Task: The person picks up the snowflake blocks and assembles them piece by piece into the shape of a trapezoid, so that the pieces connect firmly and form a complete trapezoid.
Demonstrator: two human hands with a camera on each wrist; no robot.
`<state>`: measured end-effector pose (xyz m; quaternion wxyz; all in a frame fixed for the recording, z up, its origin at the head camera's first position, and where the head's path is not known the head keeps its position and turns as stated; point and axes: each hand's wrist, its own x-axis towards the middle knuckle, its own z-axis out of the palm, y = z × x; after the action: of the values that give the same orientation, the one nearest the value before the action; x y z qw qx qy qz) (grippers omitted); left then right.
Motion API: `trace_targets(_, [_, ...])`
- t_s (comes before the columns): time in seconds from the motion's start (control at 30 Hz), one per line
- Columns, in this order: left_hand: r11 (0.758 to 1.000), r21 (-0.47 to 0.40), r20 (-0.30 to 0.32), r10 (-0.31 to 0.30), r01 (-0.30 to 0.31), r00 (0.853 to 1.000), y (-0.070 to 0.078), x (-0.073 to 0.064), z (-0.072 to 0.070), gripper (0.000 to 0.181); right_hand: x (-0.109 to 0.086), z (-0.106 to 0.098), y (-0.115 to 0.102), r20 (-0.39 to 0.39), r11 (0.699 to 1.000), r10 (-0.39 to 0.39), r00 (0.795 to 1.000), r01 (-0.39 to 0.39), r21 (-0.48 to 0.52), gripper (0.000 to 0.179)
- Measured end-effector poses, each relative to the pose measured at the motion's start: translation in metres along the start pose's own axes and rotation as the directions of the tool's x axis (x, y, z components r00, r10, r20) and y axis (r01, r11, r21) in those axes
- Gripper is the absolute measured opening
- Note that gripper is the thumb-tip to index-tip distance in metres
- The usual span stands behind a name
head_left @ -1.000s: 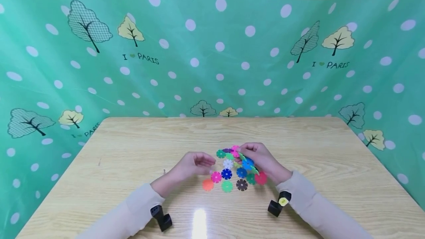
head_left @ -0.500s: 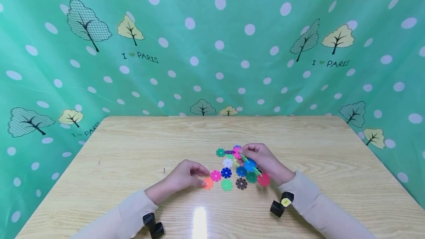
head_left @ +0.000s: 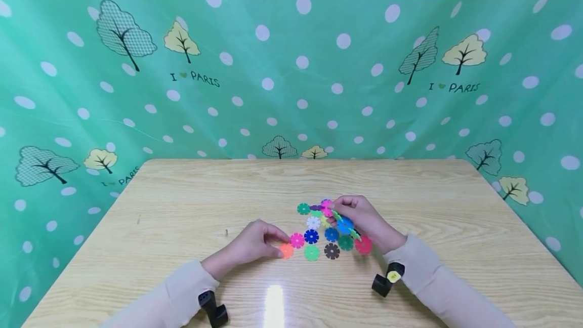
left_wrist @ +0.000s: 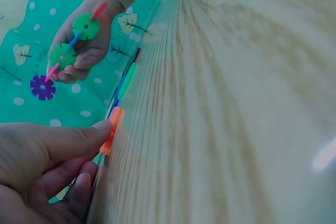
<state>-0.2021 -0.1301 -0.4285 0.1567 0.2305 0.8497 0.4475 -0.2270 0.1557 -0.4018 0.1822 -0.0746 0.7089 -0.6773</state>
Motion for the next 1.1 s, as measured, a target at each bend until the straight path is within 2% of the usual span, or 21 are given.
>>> trace_targets(0.3, [0.998, 0.050, 0.017, 0.042, -0.043, 0.999, 0.0054, -0.0011, 0.0017, 0.023, 0.0020, -0.0001, -0.0011, -0.010, 1.000, 0.005, 1.000, -0.005, 0.018, 0.017])
trace_targets(0.5, [0.997, 0.054, 0.034, 0.048, -0.050, 0.998, 0.0066, -0.0029, 0.0005, 0.026, 0.0032, 0.0011, -0.0011, -0.057, 0.998, -0.017, 0.998, 0.014, -0.055, 0.017])
trace_targets(0.73, [1.000, 0.025, 0.008, 0.015, -0.015, 1.000, 0.0053, -0.0053, -0.0032, 0.022, 0.0042, 0.0012, -0.0039, -0.024, 0.997, -0.043, 0.999, 0.045, 0.066, 0.013])
trace_targets(0.93, [1.000, -0.006, 0.002, -0.006, 0.006, 1.000, 0.0048, -0.0040, -0.0046, 0.016, 0.0053, 0.0003, -0.0053, -0.077, 0.996, -0.089, 0.993, 0.088, -0.018, 0.012])
trace_targets(1.1, [0.999, -0.032, -0.017, 0.001, -0.002, 1.000, 0.0070, 0.0009, -0.0068, 0.017, 0.0055, -0.0004, -0.0059, -0.088, 0.995, -0.090, 0.992, 0.086, -0.055, 0.015])
